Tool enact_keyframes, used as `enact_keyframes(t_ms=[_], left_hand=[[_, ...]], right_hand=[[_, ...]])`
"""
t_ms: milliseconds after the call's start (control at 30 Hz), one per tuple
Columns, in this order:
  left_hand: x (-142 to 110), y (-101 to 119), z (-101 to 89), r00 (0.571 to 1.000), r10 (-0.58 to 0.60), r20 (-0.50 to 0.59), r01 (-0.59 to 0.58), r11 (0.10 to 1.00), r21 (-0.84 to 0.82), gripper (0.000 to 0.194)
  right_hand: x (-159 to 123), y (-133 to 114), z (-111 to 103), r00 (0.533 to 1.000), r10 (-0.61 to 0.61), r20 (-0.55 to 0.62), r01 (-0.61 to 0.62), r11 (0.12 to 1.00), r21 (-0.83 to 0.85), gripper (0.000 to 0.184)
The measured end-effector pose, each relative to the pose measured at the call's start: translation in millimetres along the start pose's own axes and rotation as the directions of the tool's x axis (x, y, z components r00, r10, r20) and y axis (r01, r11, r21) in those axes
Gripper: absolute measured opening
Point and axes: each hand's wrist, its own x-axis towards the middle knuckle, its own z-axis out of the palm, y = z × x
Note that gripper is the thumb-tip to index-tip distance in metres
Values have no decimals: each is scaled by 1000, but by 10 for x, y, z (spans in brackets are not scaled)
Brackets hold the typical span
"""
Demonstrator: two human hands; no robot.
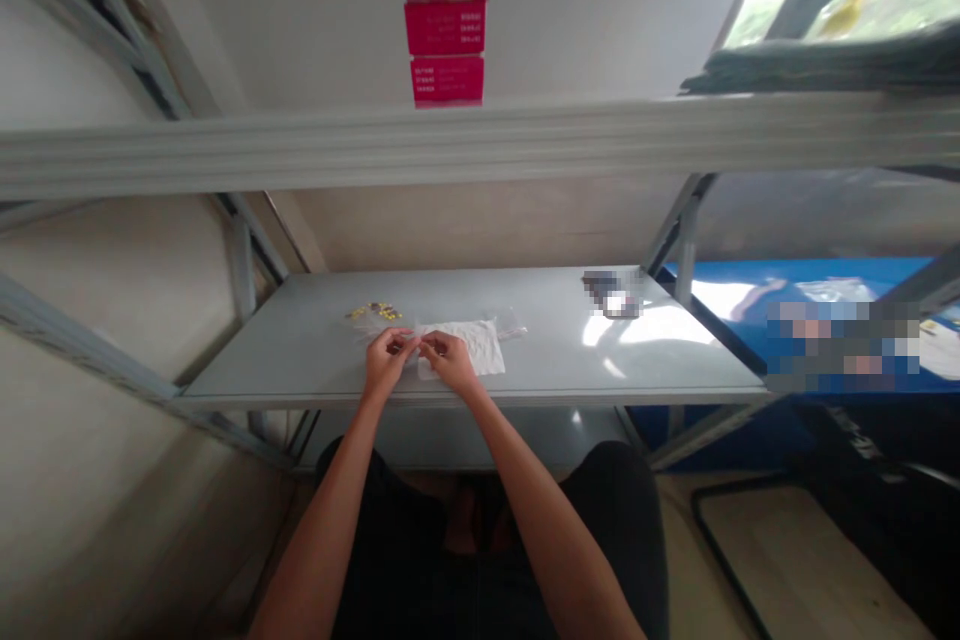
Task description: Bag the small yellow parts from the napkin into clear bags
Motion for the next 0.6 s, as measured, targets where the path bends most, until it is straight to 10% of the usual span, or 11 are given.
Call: enact_keyframes(t_ms=[600], left_hand=[[-38, 6, -11, 996, 37, 81, -42, 997, 66, 27]], right_hand=[[-17, -99, -41, 994, 78, -81, -73, 995, 61, 40]])
